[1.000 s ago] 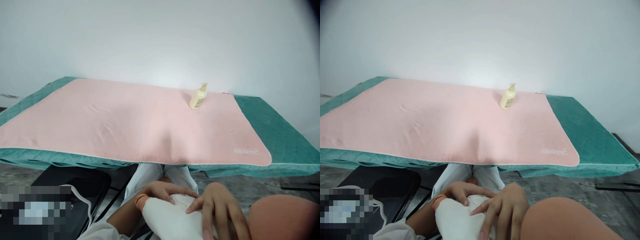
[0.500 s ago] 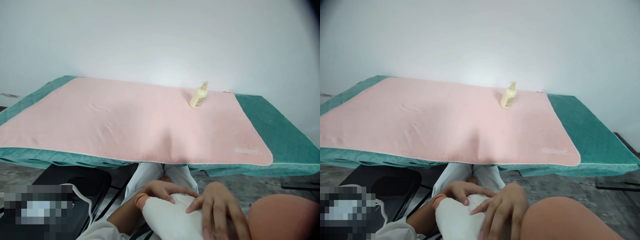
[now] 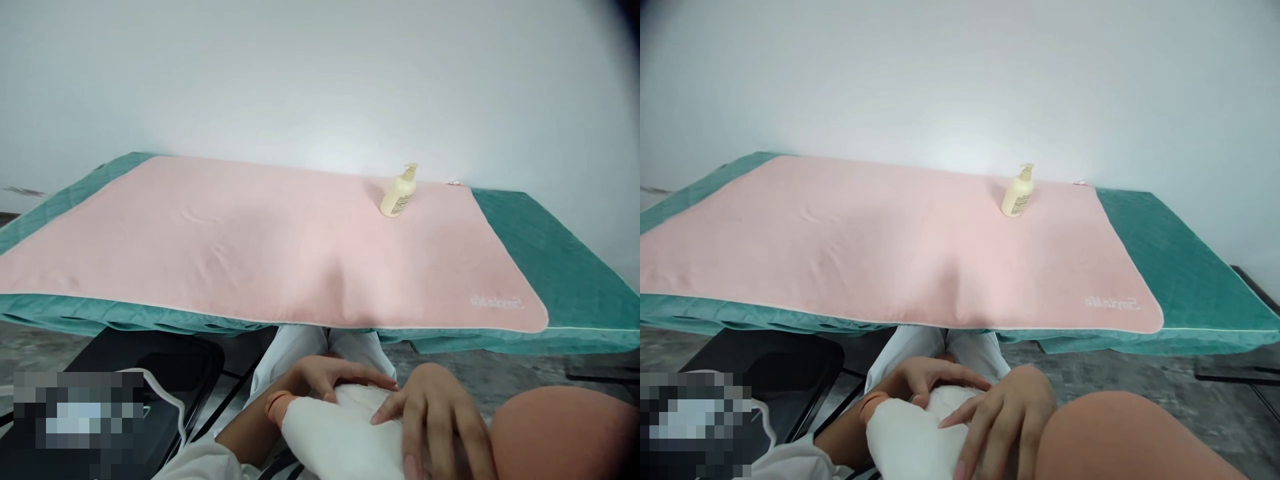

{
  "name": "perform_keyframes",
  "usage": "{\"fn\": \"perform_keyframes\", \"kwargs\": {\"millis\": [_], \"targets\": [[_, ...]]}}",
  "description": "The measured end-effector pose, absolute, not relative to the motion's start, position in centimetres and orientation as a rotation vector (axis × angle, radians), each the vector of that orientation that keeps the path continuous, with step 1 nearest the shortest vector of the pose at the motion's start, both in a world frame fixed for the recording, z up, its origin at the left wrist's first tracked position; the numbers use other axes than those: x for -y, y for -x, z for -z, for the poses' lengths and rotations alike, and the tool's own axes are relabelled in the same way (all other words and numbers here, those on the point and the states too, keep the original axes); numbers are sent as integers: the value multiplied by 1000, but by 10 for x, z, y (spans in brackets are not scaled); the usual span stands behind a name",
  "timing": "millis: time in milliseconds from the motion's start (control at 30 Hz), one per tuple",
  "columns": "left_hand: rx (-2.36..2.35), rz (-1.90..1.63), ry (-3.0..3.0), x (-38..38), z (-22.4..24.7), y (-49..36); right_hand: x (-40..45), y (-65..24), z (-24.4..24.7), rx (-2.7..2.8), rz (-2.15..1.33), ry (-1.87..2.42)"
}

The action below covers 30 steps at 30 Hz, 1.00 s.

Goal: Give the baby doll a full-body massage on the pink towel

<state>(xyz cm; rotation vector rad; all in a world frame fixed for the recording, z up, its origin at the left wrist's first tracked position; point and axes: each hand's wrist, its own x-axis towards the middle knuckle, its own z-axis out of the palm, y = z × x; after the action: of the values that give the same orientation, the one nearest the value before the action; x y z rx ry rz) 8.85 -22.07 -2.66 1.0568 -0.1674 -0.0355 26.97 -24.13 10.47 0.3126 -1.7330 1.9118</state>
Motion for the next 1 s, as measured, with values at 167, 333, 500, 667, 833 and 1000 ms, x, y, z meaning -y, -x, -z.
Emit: {"fn": "perform_keyframes", "kwargs": {"millis": [167, 333, 500, 667, 833, 1000], "targets": [[146, 50, -1066, 217, 27, -88, 241, -274, -97, 1873, -2245, -178], [266, 66, -1200, 210, 31, -87, 241, -280, -89, 1931, -2131, -355], [103, 118, -1185, 211, 36, -87, 238, -271, -100, 1772, -2128, -263], [280, 5, -1323, 215, 38, -85, 240, -267, -99, 1551, -1928, -188], [369, -100, -1301, 216, 48, -93, 247, -273, -91, 1413, -2090, 10], [134, 123, -1191, 215, 67, -104, 242, -272, -89, 1566, -1982, -282]]}}
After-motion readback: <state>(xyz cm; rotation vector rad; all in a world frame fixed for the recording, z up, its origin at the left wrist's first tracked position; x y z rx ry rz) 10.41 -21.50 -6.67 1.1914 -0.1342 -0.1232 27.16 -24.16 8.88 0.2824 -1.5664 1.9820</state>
